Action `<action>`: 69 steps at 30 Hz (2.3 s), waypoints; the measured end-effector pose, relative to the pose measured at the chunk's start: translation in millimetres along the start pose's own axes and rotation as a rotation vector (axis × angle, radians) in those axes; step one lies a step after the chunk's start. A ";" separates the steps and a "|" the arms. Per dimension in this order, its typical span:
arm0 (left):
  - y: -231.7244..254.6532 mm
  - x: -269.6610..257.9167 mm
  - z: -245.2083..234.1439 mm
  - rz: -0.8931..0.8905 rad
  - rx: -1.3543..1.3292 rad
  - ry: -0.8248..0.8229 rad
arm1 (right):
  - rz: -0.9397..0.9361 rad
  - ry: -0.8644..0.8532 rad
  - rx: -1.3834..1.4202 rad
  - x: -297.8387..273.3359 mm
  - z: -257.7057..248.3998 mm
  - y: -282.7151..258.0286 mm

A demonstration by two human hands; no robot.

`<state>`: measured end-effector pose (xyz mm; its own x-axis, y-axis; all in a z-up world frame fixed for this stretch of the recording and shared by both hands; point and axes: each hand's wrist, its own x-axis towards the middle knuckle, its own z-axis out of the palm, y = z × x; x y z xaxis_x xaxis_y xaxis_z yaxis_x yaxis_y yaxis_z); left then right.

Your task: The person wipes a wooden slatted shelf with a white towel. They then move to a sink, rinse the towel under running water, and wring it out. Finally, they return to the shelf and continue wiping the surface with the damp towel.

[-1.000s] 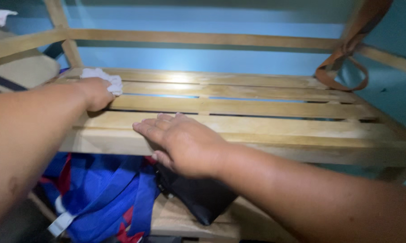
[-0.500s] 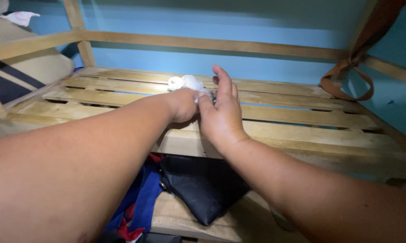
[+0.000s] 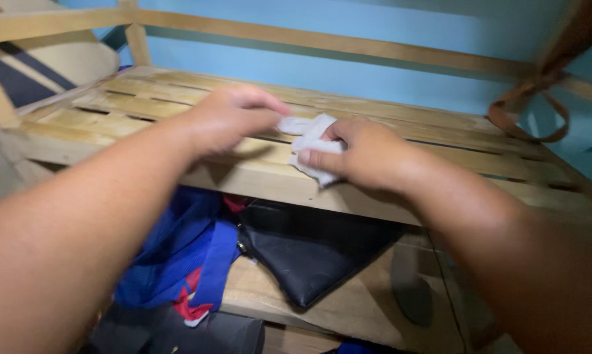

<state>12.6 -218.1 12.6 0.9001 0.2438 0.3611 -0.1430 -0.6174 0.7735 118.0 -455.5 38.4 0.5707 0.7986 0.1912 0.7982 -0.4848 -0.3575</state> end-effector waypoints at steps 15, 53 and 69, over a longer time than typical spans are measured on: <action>-80.0 -62.4 -126.9 -0.484 0.681 0.619 | -0.570 0.112 0.340 95.9 127.4 -158.5; -6.0 23.2 22.6 -0.582 0.885 0.069 | 0.328 0.425 0.746 -19.3 -69.6 154.0; 5.4 16.8 24.0 -0.644 0.894 0.027 | 0.129 0.141 -0.104 30.0 9.2 13.1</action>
<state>36.8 -235.3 10.4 0.6883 0.7240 0.0457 0.7089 -0.6847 0.1694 143.8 -434.6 31.1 0.6851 0.6731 0.2784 0.7280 -0.6201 -0.2924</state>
